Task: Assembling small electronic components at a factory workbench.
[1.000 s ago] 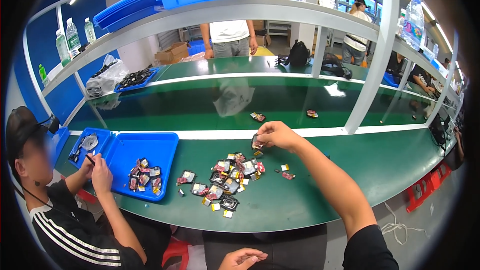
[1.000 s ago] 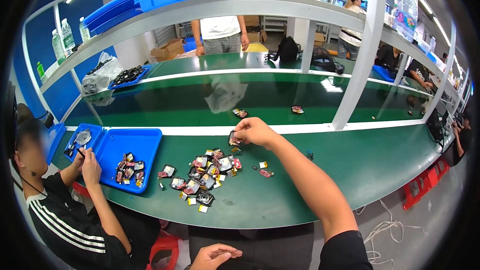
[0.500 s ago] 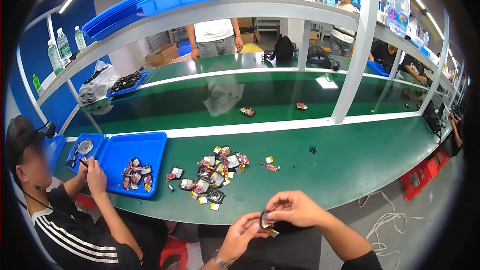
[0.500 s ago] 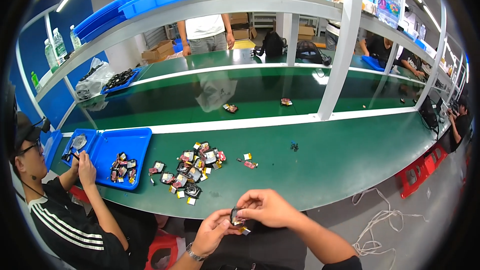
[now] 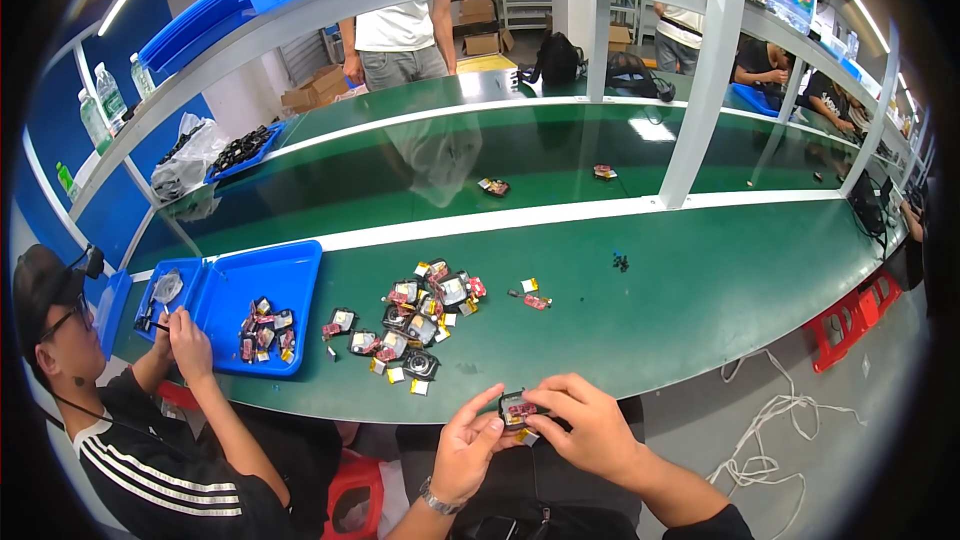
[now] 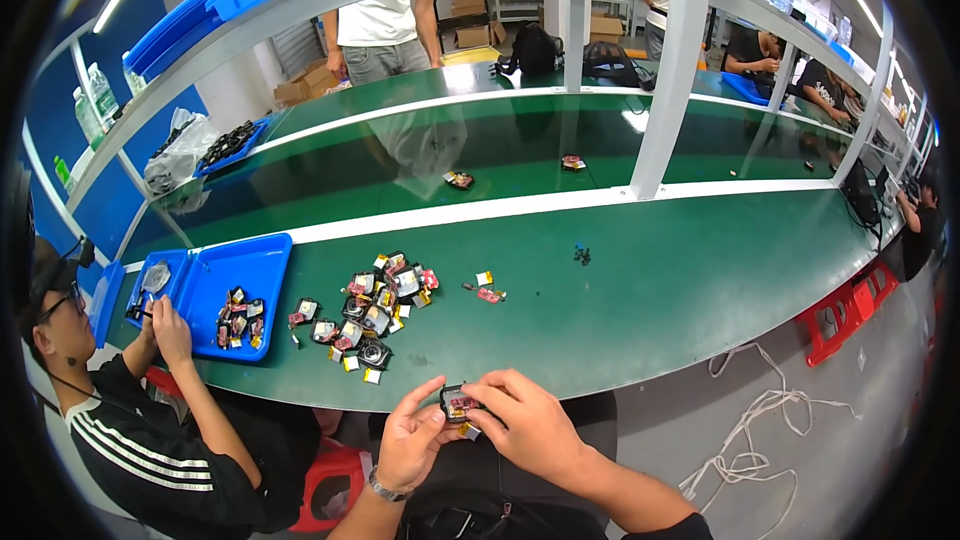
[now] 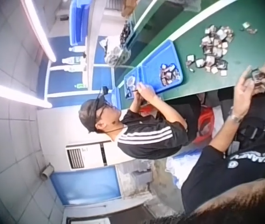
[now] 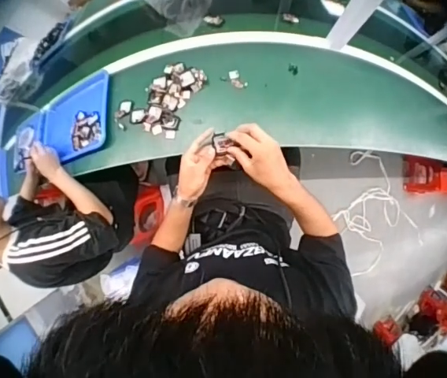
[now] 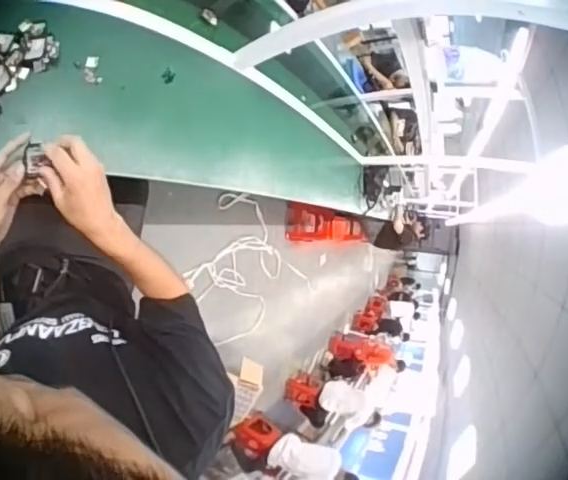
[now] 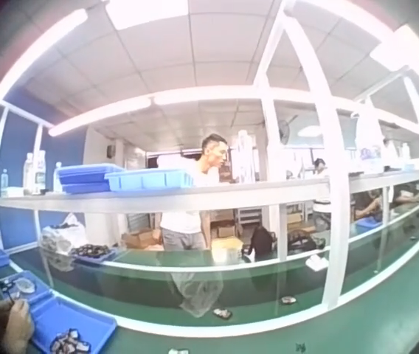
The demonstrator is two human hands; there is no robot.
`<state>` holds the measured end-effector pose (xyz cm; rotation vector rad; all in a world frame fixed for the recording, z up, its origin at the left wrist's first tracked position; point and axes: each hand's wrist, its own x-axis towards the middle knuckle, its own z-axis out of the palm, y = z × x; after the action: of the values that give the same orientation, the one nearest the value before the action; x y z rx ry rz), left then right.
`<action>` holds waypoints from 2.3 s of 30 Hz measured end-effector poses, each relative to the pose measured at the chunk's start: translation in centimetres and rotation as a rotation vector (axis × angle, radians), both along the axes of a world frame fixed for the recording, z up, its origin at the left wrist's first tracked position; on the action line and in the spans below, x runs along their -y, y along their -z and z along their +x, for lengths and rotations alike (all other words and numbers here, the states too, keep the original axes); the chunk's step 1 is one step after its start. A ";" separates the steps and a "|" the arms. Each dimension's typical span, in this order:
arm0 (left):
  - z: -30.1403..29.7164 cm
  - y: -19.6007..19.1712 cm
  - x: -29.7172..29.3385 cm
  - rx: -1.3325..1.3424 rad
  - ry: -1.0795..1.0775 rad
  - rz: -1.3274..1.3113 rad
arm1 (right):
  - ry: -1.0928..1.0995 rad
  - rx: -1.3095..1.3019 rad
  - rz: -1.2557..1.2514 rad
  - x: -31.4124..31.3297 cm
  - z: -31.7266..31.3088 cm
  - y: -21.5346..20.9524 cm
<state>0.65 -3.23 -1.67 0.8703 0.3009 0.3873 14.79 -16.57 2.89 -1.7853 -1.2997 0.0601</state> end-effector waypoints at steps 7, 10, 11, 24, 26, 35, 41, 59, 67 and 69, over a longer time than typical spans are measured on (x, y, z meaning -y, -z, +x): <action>-0.1 0.6 0.2 -0.045 0.024 0.128 | -0.094 -0.077 -0.033 0.4 0.7 0.0; -0.1 0.9 0.3 -0.053 0.015 0.187 | -0.158 -0.088 -0.086 0.7 1.1 -0.4; -0.2 1.1 0.3 -0.046 0.016 0.211 | -0.201 -0.044 -0.124 0.8 1.3 -0.3; 0.1 1.1 0.6 -0.006 -0.002 0.305 | -0.226 -0.005 -0.214 1.3 1.2 0.5; -0.1 1.3 0.4 0.013 0.008 0.396 | -0.235 -0.026 -0.213 1.3 1.4 0.6; 2.7 -0.9 -2.0 -0.056 0.182 0.680 | -0.206 -0.120 -0.186 1.2 3.8 -0.2; 5.3 -1.3 -2.2 -0.085 0.166 0.707 | -0.140 -0.225 -0.246 1.6 5.2 -1.2; 20.0 -3.9 -5.7 -0.233 0.091 1.582 | -0.088 -0.250 -0.076 3.1 8.5 2.5; 20.7 -3.2 -4.9 -0.213 0.058 1.702 | -0.088 -0.209 -0.103 2.9 8.1 2.2; 20.9 -3.4 -5.1 -0.242 0.103 1.642 | -0.094 -0.219 -0.109 2.9 8.0 2.1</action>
<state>21.51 1.88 1.71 2.5423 0.0997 0.3890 22.83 -19.47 0.74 -1.7524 -1.2396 0.3748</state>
